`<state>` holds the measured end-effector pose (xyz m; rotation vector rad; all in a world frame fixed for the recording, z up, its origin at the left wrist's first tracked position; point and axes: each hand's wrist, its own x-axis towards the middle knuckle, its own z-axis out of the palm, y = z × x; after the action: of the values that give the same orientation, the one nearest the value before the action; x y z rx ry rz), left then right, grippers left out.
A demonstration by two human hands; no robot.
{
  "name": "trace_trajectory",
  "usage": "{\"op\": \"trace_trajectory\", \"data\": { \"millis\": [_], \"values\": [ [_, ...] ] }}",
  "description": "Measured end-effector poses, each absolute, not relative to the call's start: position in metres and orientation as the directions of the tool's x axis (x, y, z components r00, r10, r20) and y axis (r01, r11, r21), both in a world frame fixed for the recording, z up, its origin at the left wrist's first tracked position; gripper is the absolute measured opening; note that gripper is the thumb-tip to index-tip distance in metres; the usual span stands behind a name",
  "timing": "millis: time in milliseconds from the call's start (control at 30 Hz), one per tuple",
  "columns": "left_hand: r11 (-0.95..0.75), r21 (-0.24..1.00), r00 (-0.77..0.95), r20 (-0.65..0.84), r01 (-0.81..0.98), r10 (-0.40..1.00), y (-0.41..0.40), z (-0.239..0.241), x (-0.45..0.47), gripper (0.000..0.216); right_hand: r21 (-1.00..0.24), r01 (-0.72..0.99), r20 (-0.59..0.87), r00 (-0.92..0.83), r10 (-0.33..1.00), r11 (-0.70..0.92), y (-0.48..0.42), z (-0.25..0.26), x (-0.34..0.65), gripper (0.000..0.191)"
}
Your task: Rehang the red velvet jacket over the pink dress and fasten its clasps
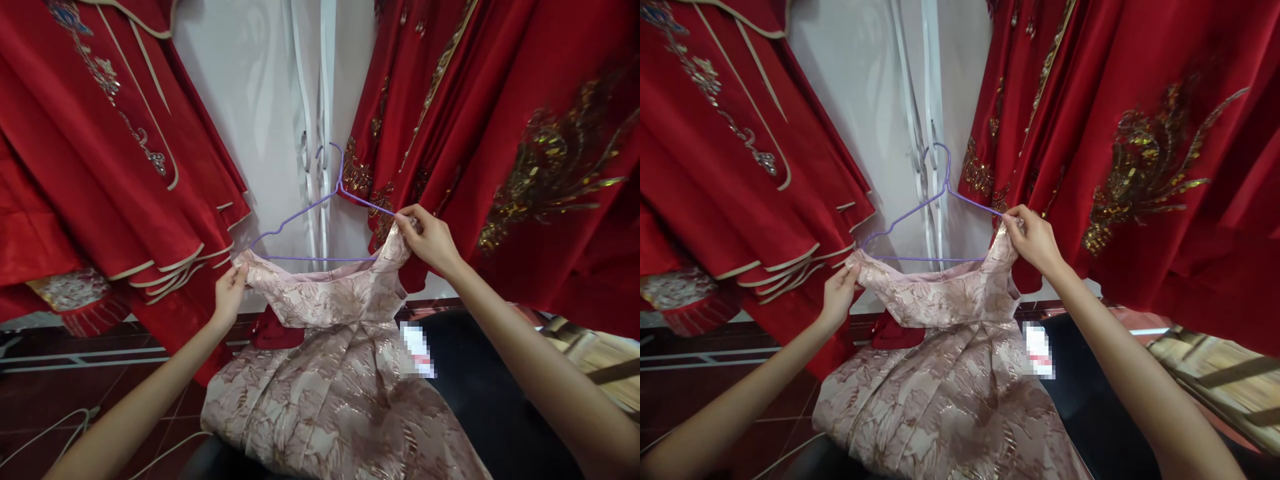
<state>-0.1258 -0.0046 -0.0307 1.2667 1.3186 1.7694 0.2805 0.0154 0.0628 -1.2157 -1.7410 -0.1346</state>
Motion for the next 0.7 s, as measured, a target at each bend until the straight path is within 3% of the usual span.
{"op": "trace_trajectory", "data": {
  "millis": [300, 567, 700],
  "values": [
    [-0.282, 0.959, -0.472, 0.254, 0.012, 0.844, -0.001, -0.034, -0.122, 0.051, -0.381, 0.777, 0.767, -0.037, 0.64, 0.501, 0.015, 0.062, 0.277, 0.028],
    [-0.463, 0.825, -0.314, 0.555, 0.324, 0.77, 0.01, -0.021, -0.131, 0.042, -0.383, 0.78, 0.747, -0.054, 0.662, 0.495, 0.015, 0.066, 0.281, 0.028],
    [-0.514, 0.791, -0.173, 0.586, 0.33, 0.791, 0.022, -0.002, -0.133, 0.041, -0.397, 0.768, 0.748, -0.046, 0.663, 0.502, 0.014, 0.068, 0.282, 0.028]
  ]
}}
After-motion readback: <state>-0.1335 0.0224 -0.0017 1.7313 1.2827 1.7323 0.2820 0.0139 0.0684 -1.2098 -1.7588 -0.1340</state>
